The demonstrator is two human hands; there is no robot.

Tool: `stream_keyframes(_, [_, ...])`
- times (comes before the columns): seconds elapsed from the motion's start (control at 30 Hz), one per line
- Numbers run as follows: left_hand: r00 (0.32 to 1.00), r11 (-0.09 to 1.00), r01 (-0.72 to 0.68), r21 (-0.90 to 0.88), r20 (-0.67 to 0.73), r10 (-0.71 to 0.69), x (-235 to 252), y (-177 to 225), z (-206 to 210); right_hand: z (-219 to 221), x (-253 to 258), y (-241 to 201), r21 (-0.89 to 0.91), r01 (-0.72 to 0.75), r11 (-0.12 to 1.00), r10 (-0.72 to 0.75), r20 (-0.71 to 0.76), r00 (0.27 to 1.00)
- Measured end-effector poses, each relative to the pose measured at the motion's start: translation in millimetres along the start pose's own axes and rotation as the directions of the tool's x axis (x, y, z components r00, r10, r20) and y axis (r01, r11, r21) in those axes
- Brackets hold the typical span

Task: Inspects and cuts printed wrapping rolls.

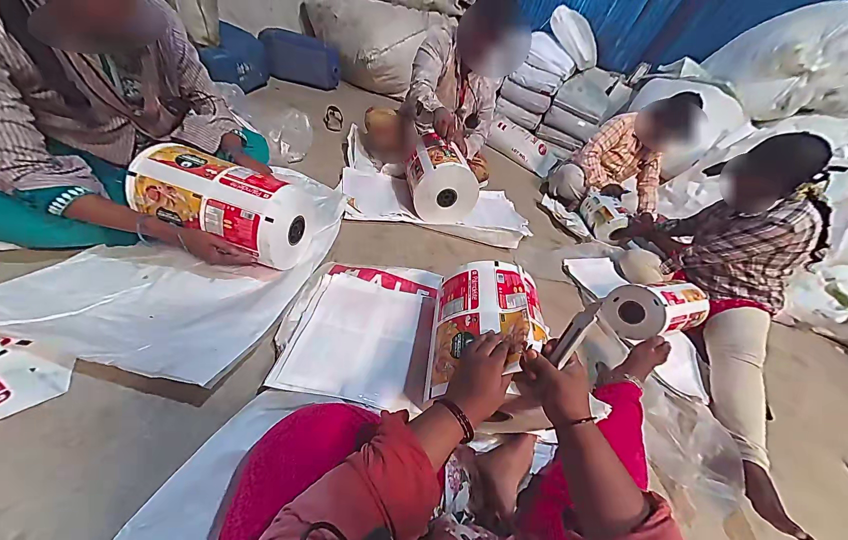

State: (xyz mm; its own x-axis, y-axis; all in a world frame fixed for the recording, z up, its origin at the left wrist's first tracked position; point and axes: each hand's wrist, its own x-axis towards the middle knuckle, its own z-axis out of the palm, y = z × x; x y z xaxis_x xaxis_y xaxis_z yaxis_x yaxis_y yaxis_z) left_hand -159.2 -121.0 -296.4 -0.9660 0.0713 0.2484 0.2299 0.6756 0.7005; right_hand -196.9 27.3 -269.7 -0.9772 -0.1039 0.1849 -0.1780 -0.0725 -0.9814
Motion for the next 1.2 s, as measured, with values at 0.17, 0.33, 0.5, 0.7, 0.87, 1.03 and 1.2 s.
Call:
stream_keyframes(0.17, [1.000,1.000,-0.001,-0.001,0.007,0.001,0.4,0.0,0.0,-0.2,-0.4,-0.2,0.001,-0.012,1.000,0.012,-0.007,1.000])
stream_keyframes(0.33, [1.000,1.000,-0.008,-0.004,0.005,0.008,0.7,-1.6,1.4,-1.1,-1.7,1.8,0.006,0.004,1.000,-0.004,-0.018,1.000])
stream_keyframes(0.5, [1.000,1.000,-0.014,0.005,-0.005,0.014,1.6,-1.2,2.2,-1.3,-2.2,1.4,0.014,0.015,1.000,-0.015,-0.014,1.000])
stream_keyframes(0.7, [1.000,0.999,0.000,-0.038,-0.008,-0.001,0.1,-0.9,-0.9,-2.4,-1.9,2.2,0.011,0.014,1.000,-0.014,-0.001,1.000])
stream_keyframes(0.87, [0.993,0.947,0.003,-0.321,-0.107,-0.040,-2.4,-4.5,-8.1,-2.7,-2.7,1.4,-0.027,0.043,0.999,-0.044,-0.005,0.999])
stream_keyframes(1.03, [0.976,0.838,0.041,-0.544,-0.158,-0.151,-3.5,-10.3,-10.3,-3.4,-2.8,1.6,-0.001,0.046,0.999,-0.046,-0.007,0.999])
stream_keyframes(1.2, [0.964,0.787,0.081,-0.612,-0.152,-0.217,-3.2,-11.2,-10.8,-2.1,-3.3,1.4,0.011,0.037,0.999,-0.036,-0.032,0.999])
